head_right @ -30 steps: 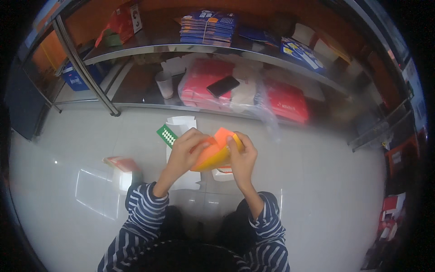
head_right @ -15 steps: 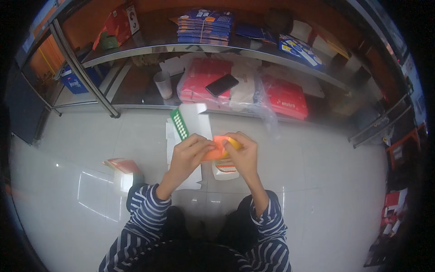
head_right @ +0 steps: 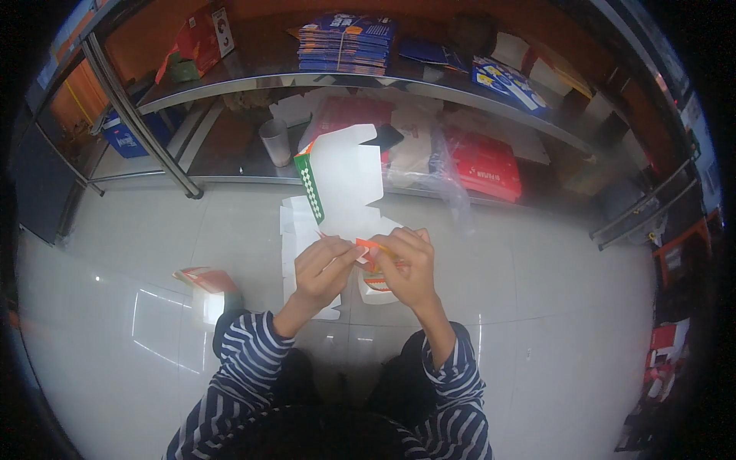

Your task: The person sits on the floor and assembles small, flat-packed cardboard boxes. They fold the sides and flaps of the boxes to form a rectangular shape, handling multiple units in a repetitive manner.

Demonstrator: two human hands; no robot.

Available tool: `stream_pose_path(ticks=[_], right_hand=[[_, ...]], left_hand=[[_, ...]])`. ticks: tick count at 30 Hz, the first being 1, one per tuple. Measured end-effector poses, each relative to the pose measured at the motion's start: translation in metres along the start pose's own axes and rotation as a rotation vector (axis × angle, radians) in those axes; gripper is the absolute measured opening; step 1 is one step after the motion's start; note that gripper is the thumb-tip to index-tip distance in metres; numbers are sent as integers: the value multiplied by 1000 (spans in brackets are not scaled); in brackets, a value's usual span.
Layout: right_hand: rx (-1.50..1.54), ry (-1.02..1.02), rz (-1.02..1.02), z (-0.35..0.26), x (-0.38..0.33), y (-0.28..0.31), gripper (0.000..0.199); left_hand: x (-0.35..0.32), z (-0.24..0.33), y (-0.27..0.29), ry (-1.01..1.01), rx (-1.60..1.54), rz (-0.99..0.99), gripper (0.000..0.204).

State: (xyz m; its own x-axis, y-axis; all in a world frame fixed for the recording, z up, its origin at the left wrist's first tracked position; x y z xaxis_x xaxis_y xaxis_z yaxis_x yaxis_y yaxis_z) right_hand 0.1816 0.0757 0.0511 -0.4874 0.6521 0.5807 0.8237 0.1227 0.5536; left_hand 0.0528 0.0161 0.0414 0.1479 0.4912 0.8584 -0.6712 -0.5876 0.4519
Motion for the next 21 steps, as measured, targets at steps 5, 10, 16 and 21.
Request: stream_pose_path(ticks=[5,10,16,21], right_hand=[[-67,74,-39,-4,1,2,12],[-85,172,-77,-15,7,4,14],[-110,184,-101,-11,2,-1,15],[-96,212,-209,-5,-2,-7,18]], left_hand=[[4,-2,-4,19,-51,-49,21],[-1,-13,-7,171,-193,-78,18],[7,-19,-3,428,-415,-110,18],[-2,-34,-10,331,-433,-336,17]])
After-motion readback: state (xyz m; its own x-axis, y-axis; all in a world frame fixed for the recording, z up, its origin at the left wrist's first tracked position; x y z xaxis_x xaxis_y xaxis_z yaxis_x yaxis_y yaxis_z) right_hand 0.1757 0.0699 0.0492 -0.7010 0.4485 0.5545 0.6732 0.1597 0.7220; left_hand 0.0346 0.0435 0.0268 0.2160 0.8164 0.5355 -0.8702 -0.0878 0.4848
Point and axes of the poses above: each hand's wrist, its own x-axis towards the middle knuckle, its own y-axis out of the back of the hand, z = x × y, the point moved 6 cm from there along x, towards the middle knuckle, and after that the axes turned 6 degrees about -z, right-handed, at the moved point
